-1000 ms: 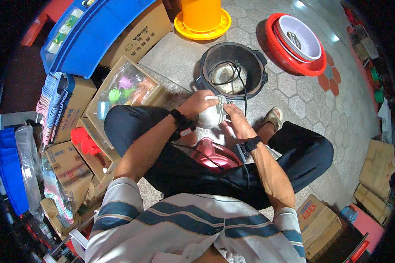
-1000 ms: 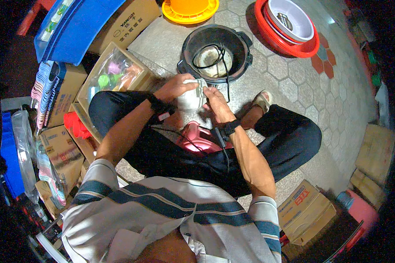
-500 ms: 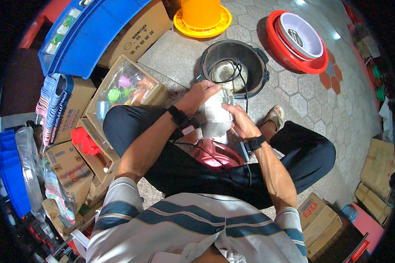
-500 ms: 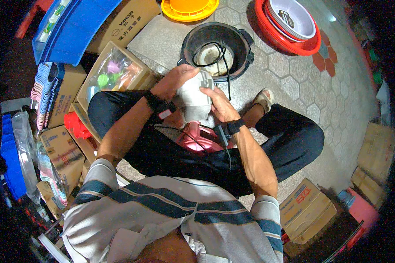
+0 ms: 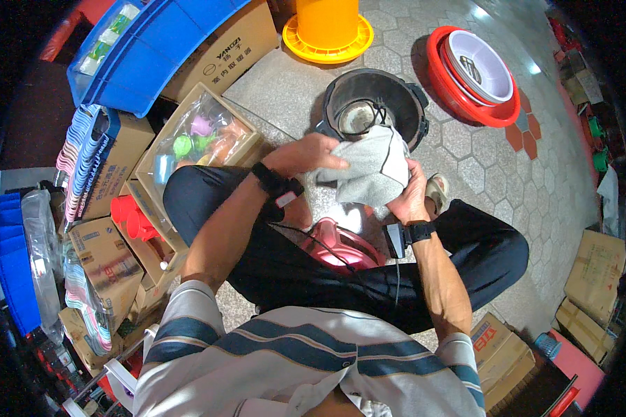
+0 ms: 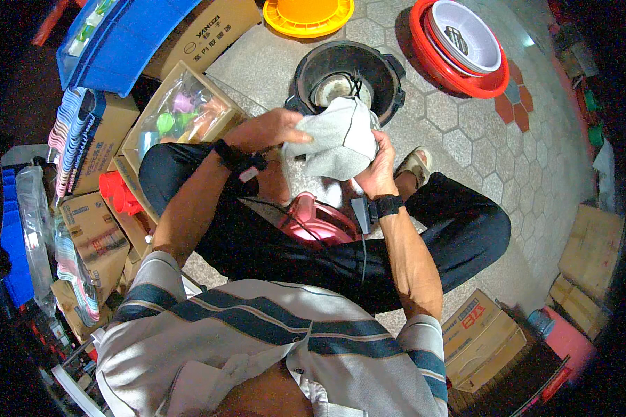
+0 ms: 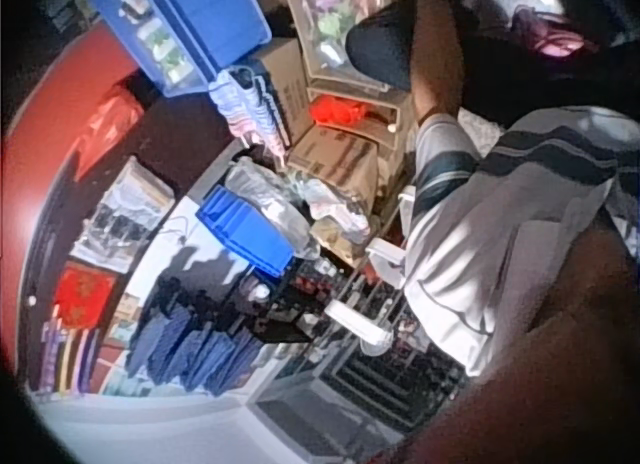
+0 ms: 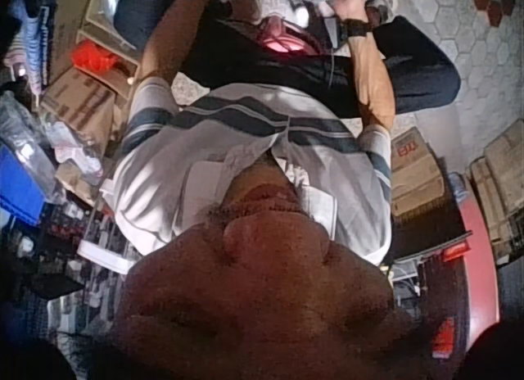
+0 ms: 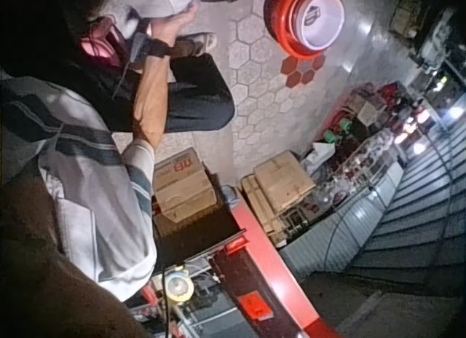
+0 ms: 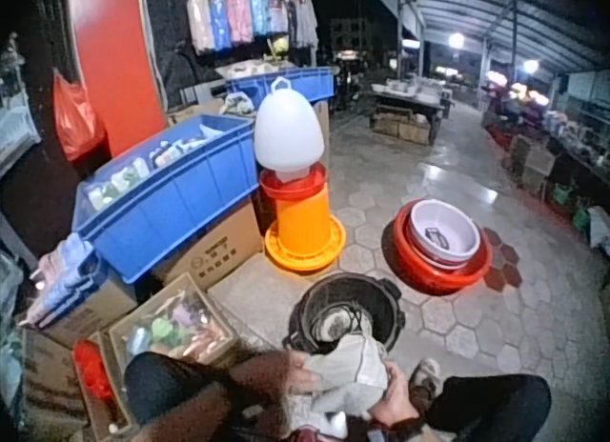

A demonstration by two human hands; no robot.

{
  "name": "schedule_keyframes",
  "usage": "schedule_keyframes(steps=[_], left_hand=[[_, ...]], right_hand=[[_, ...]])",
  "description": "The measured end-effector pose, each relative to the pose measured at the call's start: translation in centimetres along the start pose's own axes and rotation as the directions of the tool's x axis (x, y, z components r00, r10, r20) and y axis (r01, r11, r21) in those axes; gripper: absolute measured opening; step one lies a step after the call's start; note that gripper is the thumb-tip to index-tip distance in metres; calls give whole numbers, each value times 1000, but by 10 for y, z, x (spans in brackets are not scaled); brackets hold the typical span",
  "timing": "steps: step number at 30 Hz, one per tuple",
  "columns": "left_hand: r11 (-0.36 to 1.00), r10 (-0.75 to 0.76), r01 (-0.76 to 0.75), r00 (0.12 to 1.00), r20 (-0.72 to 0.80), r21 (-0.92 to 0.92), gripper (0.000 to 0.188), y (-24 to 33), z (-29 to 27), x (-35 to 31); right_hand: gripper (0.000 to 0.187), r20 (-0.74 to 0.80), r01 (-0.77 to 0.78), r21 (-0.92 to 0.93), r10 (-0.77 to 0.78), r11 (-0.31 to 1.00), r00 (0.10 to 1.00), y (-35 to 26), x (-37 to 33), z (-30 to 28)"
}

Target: The person assembles a poultry feeder by placing a white water reservoir onto a red base and then onto a yellow base. They then use a cloth to wipe the inside of a black pot containing a metal strainer and place the cloth inside the pot.

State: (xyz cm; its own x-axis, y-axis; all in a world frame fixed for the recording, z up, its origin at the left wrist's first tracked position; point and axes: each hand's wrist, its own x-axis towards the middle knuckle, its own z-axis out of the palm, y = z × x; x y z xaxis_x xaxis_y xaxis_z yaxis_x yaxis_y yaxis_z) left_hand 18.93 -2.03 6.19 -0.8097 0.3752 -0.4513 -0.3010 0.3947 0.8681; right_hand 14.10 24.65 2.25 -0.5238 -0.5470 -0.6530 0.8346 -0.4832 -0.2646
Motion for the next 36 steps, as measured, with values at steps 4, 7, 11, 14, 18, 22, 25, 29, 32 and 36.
schedule_keyframes(steps=[4, 7, 11, 14, 18, 22, 25, 29, 32, 36], left_hand=[[848, 45, -153, 975, -219, -507, 36, -16, -4, 4], [948, 5, -96, 958, -287, -305, 34, -33, -2, 8], [970, 127, -90, 980, -154, 225, 39, -60, 6, 6], [942, 175, -123, 974, -144, 313, 39, -75, 14, 11], [954, 172, -43, 889, -423, 298, 33, -85, 18, 24], [950, 145, 131, 621, -770, 284, 31, -88, 30, 50], [954, 161, 138, 506, -847, 264, 37, -94, 28, 65], [987, -6, 142, 488, -873, 73, 46, -102, 18, 79], [983, -75, 181, 463, -883, 11, 53, -103, 20, 85], [927, -375, 195, 551, -746, -322, 65, -95, 24, 73]], right_hand=[[50, -18, 45, -94, -47, 995, 999, 6, 3, -7], [48, -37, 48, -402, -68, 914, 997, 21, 5, -13], [57, -6, -40, -678, 49, 734, 999, 54, 4, -21], [64, -26, -67, -688, 68, 722, 997, 67, 4, -24], [63, -87, -93, -593, 51, 800, 995, 61, 12, -24], [51, -116, -37, -478, -22, 878, 993, 70, 32, -22], [48, -136, -7, -394, -50, 919, 989, 77, 46, -26], [45, -168, -29, -429, -49, 903, 985, 77, 54, -31], [49, -104, 0, -373, -42, 928, 994, 79, 56, -27], [57, -117, -12, -397, -38, 918, 992, 88, 51, -20]])
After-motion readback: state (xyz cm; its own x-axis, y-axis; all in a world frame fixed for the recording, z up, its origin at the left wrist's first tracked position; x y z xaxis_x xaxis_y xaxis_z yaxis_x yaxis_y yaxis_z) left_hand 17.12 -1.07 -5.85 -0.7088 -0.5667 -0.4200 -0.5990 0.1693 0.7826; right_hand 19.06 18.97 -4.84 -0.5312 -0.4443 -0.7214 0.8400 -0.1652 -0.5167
